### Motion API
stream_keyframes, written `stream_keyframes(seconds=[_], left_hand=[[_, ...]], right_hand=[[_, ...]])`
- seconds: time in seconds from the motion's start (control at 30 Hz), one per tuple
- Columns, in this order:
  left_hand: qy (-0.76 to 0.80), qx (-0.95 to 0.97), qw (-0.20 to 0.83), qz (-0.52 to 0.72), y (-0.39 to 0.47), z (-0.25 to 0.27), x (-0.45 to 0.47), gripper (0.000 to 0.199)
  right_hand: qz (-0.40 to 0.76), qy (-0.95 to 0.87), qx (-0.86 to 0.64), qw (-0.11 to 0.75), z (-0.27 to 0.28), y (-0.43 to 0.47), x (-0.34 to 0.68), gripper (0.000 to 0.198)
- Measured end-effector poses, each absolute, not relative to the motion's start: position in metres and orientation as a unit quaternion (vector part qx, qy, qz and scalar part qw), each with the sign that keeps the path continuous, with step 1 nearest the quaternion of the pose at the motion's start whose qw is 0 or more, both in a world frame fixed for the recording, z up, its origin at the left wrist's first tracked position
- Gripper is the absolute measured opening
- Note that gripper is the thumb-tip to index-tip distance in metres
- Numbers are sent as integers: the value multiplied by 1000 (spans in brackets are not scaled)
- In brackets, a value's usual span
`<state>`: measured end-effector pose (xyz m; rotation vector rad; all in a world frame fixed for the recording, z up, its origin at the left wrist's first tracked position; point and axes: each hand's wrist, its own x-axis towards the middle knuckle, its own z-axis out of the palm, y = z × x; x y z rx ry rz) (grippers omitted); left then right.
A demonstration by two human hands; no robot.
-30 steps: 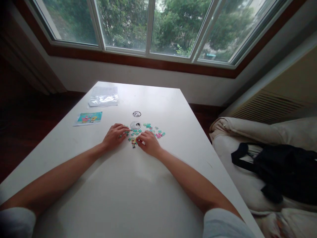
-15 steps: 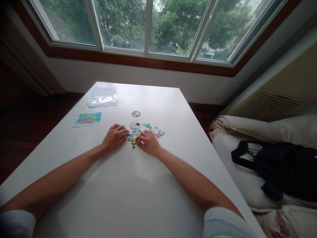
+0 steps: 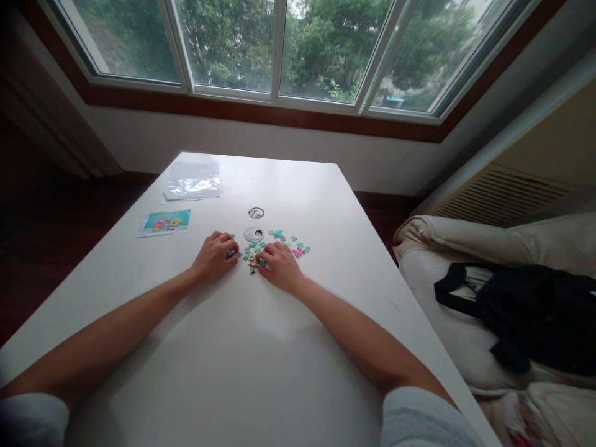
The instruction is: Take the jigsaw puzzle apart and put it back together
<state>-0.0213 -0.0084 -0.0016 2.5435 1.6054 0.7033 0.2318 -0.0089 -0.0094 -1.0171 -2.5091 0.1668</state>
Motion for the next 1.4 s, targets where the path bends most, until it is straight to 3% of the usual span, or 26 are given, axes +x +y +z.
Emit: stream_keyframes(seconds=[0.17, 0.6, 1.4], left_hand=[[525, 825, 14, 211, -10, -2, -20, 4], [513, 823, 37, 242, -7, -10, -23, 23], [518, 817, 52, 246, -11, -8, -15, 24]], right_hand=[[57, -903, -366, 216, -8, -10, 231, 20], [65, -903, -365, 218, -10, -8, 231, 19], [52, -904, -367, 213, -9, -8, 231, 18]])
